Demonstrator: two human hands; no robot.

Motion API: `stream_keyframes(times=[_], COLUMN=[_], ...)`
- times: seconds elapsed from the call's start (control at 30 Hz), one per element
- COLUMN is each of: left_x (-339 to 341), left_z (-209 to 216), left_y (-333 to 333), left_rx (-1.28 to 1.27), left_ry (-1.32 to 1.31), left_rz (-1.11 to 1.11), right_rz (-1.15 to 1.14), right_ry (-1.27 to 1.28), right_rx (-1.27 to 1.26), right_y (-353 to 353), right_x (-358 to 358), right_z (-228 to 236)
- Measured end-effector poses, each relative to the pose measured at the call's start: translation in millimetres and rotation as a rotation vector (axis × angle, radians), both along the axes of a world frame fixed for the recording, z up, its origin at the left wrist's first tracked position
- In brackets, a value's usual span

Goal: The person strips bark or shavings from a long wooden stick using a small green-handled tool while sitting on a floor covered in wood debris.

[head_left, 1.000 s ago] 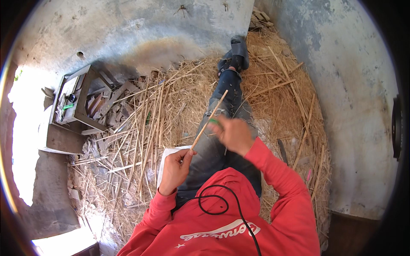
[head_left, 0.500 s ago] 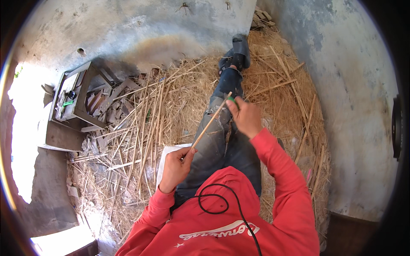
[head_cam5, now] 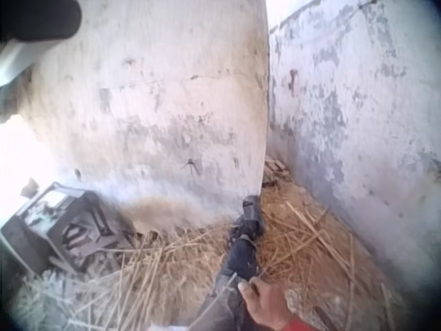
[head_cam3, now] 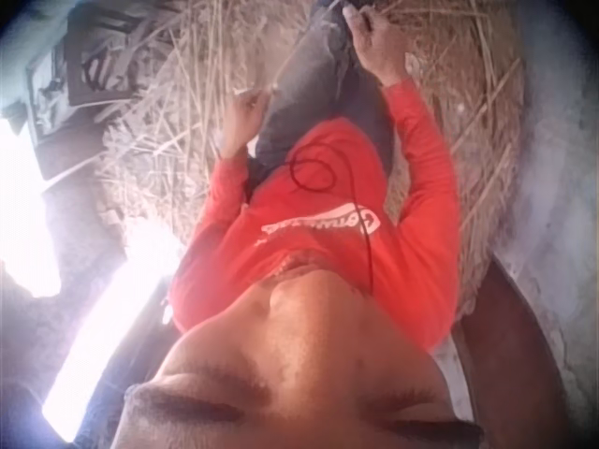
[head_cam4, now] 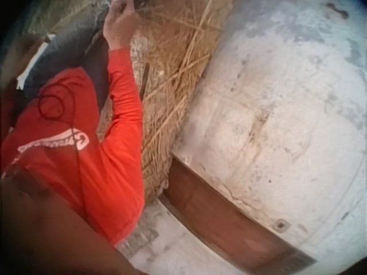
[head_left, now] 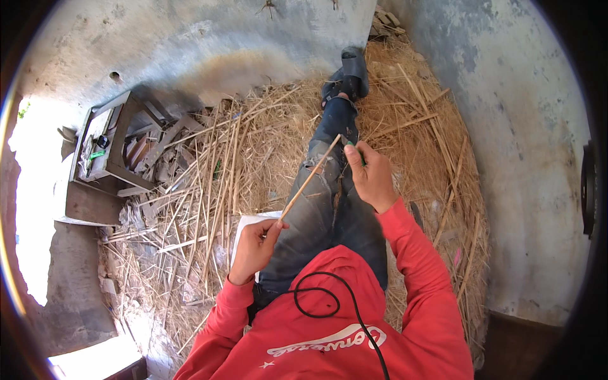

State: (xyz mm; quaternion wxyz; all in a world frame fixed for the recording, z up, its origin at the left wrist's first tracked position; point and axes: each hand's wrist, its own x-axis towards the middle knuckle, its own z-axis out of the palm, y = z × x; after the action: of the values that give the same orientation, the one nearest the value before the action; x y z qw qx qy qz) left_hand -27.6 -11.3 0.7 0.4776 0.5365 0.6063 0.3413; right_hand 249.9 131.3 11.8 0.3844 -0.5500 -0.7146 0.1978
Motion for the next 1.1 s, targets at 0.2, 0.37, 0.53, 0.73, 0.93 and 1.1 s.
stream_keyframes(times=[0.2,0.37,0.53,0.73,0.93,1.1], left_x=[6.9,5.8,7.3,5.2,4.5,6.7], left_z=[-0.4,1.5,6.5,-0.3,-6.8,0.5], left_y=[3.6,2.6,2.2,1.2,5.7,7.7], left_rx=[0.000,-0.060,-0.038,-0.048,-0.093,-0.108], left_ry=[-0.109,-0.076,-0.025,-0.017,-0.139,-0.185], left_rz=[-0.005,-0.014,-0.029,-0.023,-0.009,-0.031], right_rz=[0.096,0.084,-0.036,0.074,0.118,0.115], right_ry=[0.082,-0.007,-0.217,-0.125,-0.101,-0.076], right_rx=[-0.098,-0.008,0.027,0.019,-0.076,-0.126], right_y=[-10.2,-7.8,-1.0,-12.9,-16.8,-1.6], right_x=[-9.0,-8.4,-11.0,-21.2,-32.5,-23.5], right_z=[10.7,-1.6,-8.1,-21.4,-17.7,-6.7])
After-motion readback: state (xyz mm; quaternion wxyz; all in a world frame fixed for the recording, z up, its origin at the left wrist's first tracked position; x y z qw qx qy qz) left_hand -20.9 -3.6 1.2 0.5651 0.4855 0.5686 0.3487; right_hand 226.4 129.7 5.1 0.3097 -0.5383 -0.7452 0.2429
